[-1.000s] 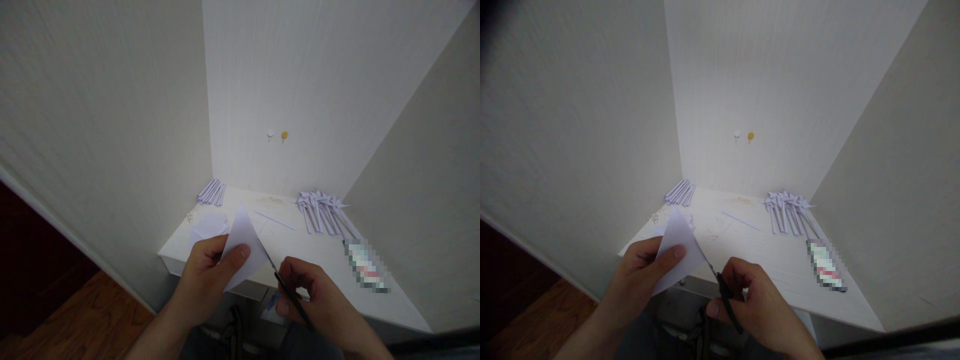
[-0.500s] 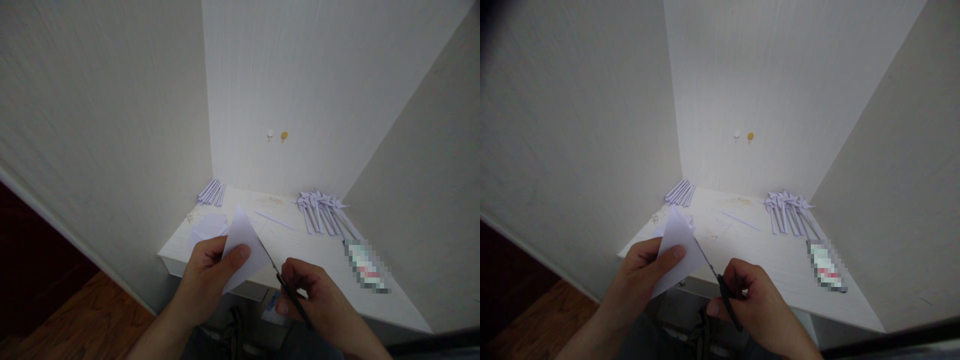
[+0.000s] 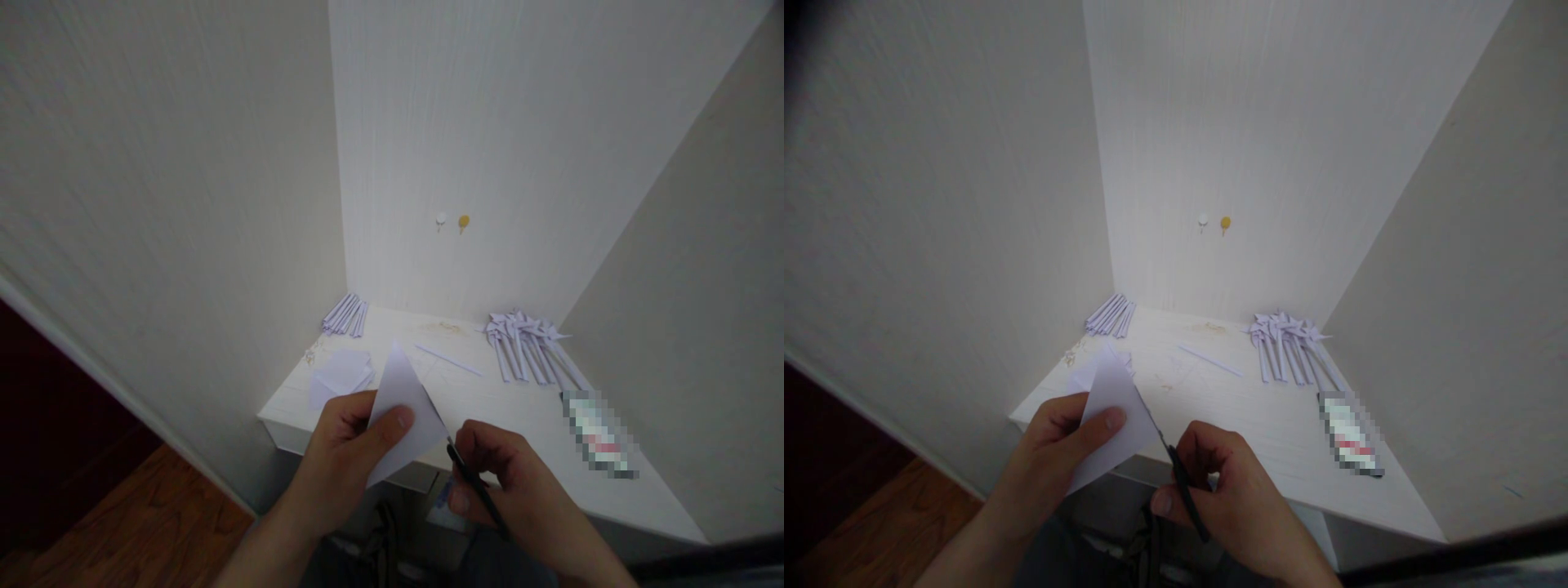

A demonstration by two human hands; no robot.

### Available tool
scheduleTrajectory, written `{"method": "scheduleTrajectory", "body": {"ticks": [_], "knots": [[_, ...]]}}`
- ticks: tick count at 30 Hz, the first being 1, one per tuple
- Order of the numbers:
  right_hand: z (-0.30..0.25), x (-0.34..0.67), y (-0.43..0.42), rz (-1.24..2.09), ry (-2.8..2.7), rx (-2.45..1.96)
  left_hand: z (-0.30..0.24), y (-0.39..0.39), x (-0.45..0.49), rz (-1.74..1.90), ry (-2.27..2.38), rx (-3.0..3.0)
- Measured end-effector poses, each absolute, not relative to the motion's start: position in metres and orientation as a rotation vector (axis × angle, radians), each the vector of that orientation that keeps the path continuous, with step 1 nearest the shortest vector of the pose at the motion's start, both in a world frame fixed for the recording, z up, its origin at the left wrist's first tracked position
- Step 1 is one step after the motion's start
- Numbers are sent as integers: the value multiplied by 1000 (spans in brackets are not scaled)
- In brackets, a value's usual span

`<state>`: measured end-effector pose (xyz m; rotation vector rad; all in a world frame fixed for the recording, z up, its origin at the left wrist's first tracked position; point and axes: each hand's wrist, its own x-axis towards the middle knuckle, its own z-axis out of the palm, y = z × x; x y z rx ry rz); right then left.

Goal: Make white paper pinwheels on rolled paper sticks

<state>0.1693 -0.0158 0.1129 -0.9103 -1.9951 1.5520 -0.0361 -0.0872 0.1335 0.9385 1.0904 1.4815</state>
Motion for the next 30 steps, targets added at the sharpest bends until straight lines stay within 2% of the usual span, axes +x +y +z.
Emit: {"method": "scheduleTrajectory", "body": {"ticks": [7,13,30], "knots": [[113,168,-16,1554,-1977,-936,134,-85,-34,1483,1098,935],[112,168,-18,1557,-1964,-959,136,-80,-34,1658,1268,954],[111,163,-18,1576,-1973,-956,132,-79,-32,1647,1223,944]]}}
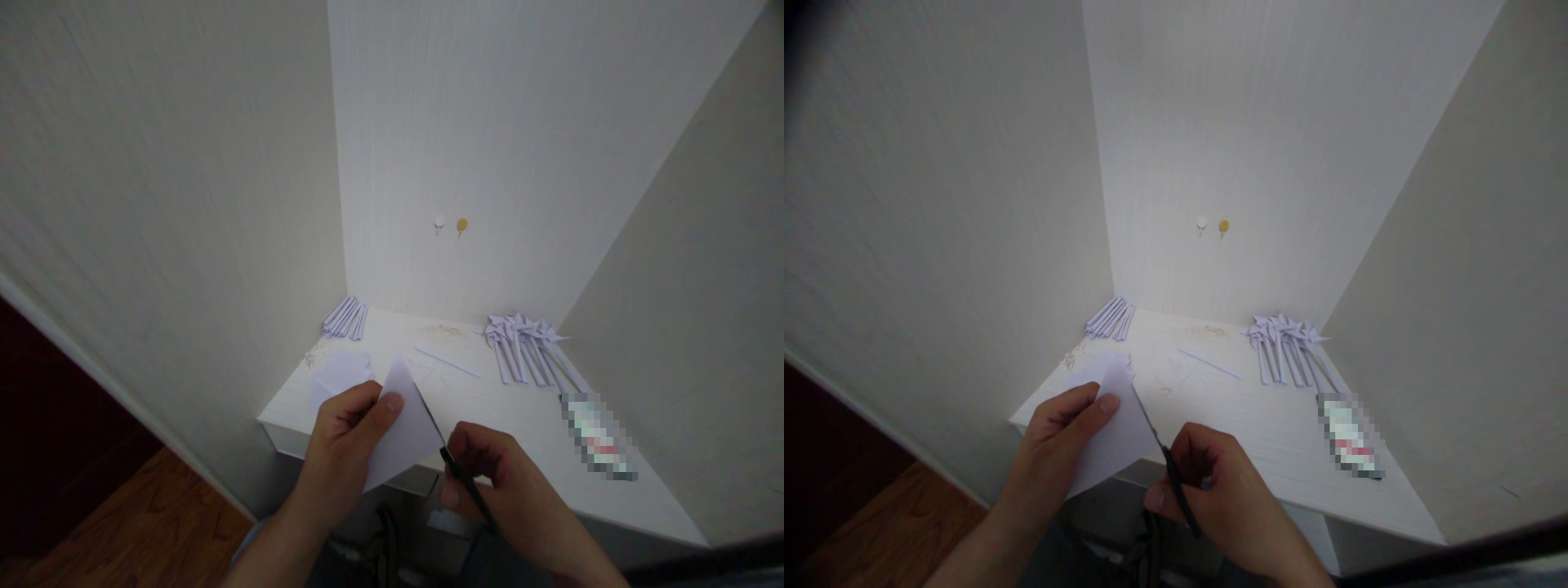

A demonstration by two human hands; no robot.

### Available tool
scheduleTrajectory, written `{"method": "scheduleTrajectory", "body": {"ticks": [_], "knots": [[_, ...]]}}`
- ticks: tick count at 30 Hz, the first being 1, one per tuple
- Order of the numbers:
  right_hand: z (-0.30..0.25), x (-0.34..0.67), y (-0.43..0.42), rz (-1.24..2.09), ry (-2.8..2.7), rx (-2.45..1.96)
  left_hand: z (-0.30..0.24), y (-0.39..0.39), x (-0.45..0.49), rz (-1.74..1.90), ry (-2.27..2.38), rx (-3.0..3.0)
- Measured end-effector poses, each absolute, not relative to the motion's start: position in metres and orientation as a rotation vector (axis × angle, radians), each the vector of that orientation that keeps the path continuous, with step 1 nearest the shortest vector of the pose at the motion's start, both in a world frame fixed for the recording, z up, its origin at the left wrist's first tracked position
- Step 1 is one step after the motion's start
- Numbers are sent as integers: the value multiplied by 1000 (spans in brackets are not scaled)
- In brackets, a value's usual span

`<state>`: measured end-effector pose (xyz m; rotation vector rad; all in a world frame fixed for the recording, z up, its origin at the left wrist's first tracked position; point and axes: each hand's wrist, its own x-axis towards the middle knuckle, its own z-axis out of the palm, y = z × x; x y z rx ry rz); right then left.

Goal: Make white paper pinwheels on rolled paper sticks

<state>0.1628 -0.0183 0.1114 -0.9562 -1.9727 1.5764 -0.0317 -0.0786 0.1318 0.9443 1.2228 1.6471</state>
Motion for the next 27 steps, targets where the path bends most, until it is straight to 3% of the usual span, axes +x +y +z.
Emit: {"method": "scheduleTrajectory", "body": {"ticks": [27], "knots": [[104,157,-16,1752,-1789,-845,122,-76,-26,1555,1224,763]]}}
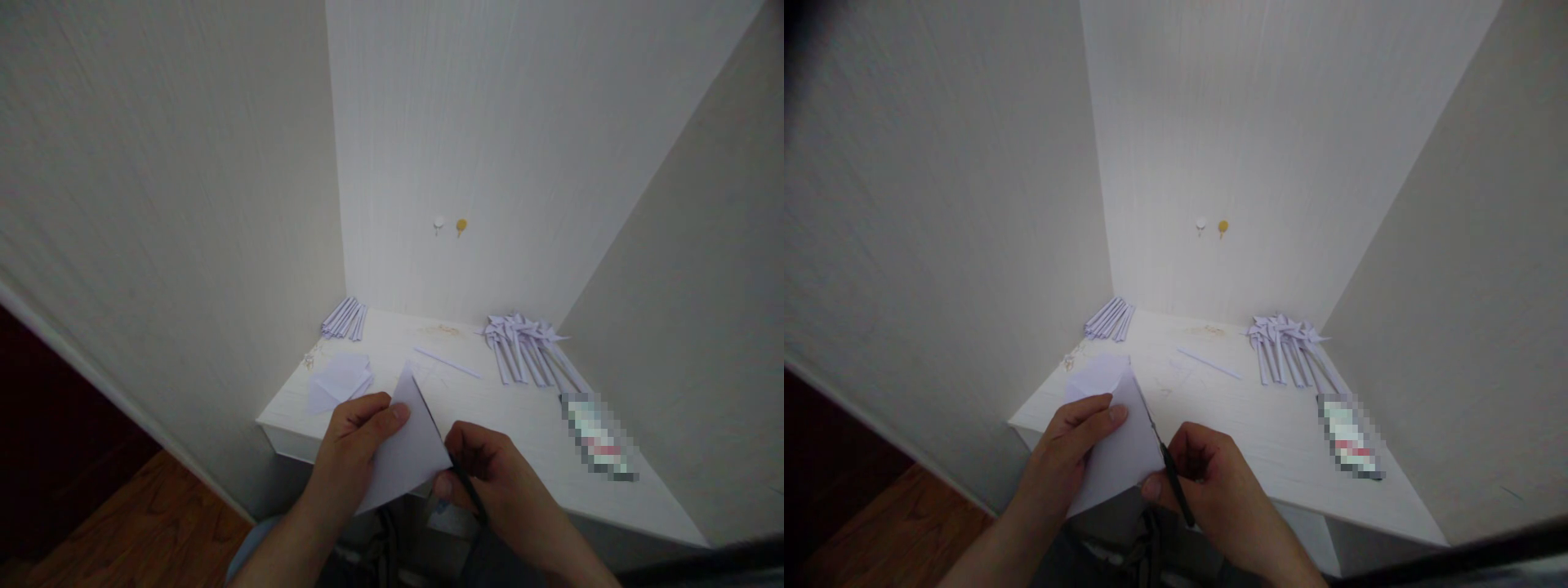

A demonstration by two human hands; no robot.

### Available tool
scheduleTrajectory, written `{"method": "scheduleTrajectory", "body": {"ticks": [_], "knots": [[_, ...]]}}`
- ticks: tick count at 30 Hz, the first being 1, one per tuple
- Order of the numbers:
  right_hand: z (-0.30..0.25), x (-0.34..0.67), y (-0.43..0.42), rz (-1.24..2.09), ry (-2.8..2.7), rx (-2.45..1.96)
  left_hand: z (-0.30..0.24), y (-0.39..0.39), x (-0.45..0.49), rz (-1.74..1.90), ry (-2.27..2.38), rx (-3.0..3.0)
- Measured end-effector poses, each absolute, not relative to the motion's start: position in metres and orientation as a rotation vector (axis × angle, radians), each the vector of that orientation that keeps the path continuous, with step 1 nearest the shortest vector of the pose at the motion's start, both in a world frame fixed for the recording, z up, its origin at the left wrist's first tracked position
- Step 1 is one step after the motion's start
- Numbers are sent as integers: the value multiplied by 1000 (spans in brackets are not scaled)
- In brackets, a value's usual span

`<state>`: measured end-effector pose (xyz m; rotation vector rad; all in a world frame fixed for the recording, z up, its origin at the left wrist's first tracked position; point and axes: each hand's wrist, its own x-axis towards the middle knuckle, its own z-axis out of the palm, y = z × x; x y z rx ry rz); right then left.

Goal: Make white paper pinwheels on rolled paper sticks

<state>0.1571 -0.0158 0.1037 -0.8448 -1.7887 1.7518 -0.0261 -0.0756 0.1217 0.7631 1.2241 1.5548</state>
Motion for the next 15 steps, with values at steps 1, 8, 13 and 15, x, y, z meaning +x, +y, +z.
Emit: {"method": "scheduleTrajectory", "body": {"ticks": [1,8,13,15], "knots": [[103,157,-16,1771,-1780,-826,121,-75,-26,1553,1219,763],[106,152,-14,1882,-1714,-755,115,-71,-29,1542,1265,824],[108,152,-14,1894,-1727,-756,112,-71,-32,1541,1268,886],[107,152,-14,1876,-1739,-751,110,-71,-32,1520,1267,898]]}}
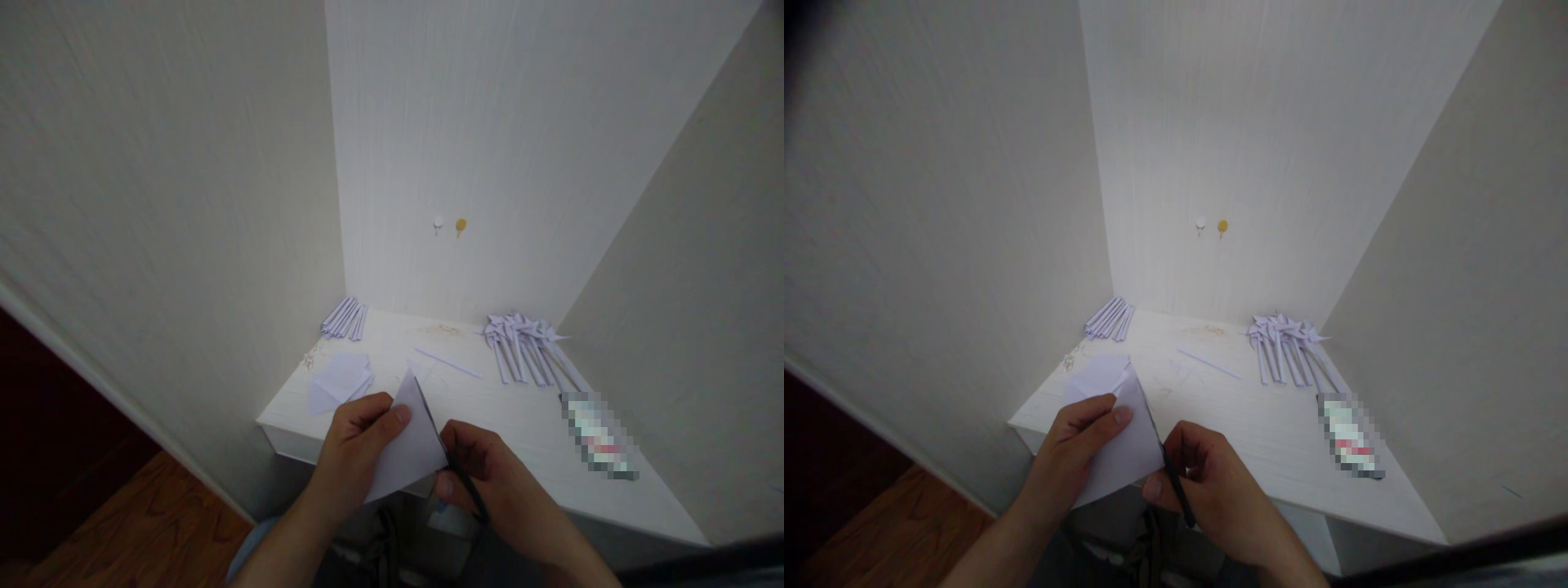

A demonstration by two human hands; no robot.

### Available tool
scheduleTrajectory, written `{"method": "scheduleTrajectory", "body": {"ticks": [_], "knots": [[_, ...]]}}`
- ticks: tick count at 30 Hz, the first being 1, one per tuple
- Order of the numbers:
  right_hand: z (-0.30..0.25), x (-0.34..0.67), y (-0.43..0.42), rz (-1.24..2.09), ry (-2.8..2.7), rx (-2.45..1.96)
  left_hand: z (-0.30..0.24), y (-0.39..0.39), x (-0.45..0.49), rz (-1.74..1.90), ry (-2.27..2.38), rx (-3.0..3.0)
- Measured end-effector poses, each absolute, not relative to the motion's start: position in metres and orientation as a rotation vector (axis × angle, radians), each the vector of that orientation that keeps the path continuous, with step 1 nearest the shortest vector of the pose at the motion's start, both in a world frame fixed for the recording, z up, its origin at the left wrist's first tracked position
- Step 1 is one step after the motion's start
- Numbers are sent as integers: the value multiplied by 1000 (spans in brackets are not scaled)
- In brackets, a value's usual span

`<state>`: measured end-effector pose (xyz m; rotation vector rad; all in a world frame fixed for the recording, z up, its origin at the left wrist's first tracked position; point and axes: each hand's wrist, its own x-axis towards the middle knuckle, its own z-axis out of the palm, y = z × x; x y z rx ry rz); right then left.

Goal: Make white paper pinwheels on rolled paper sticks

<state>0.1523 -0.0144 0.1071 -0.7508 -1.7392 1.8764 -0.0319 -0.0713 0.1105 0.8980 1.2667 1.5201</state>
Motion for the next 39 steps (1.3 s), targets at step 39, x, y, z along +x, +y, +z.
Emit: {"method": "scheduleTrajectory", "body": {"ticks": [39], "knots": [[54,142,41,1404,-1778,-1270,68,-27,-45,1493,1319,798]]}}
